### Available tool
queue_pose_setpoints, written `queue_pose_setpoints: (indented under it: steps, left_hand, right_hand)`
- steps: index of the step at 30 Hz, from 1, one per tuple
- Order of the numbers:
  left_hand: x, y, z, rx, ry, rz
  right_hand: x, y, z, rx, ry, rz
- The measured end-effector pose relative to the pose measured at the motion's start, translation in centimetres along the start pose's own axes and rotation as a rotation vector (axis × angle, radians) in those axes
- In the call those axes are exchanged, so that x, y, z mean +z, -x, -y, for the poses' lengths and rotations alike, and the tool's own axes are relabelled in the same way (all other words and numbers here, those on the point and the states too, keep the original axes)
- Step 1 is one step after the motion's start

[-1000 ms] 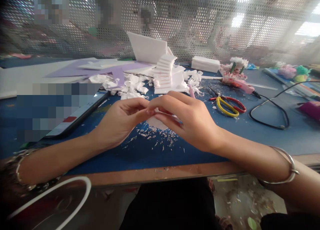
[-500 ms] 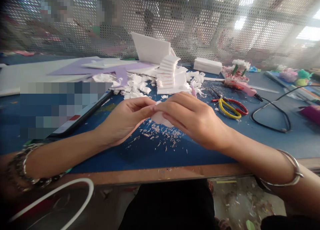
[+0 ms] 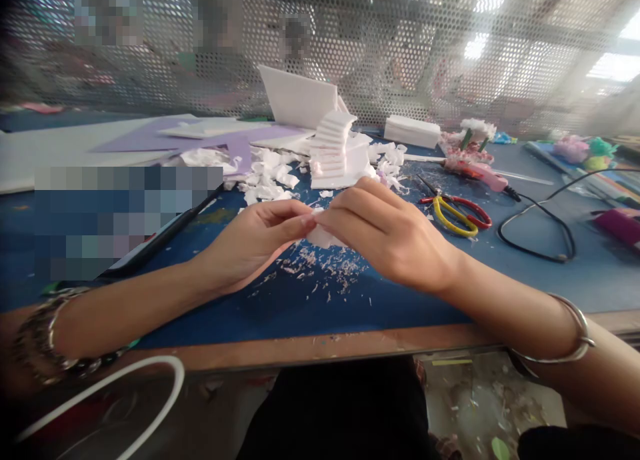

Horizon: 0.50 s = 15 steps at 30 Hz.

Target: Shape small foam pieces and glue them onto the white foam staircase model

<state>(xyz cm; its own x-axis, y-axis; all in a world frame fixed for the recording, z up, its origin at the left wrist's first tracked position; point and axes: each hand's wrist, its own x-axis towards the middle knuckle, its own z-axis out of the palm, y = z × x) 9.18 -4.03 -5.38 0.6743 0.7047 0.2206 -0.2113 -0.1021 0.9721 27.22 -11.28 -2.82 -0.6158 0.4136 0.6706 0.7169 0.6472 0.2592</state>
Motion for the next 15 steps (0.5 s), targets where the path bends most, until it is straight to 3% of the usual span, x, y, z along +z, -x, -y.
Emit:
queue_pose_setpoints:
  steps: [6,10,15]
  left_hand:
    - [0.11,0.04,-0.11,-0.007,0.006,0.013]
    - [0.08,0.03,-0.29,-0.001,0.015,0.014]
    - [-0.01,-0.09,-0.17,0.009,0.002,-0.014]
  right_hand:
    - [0.18,0.12,-0.39,-0.088,0.094,-0.012]
    - [0.35,-0.25,-0.3,-0.009,-0.038,0.035]
    - [0.35,-0.41,0.0,0.072,-0.111,-0.007]
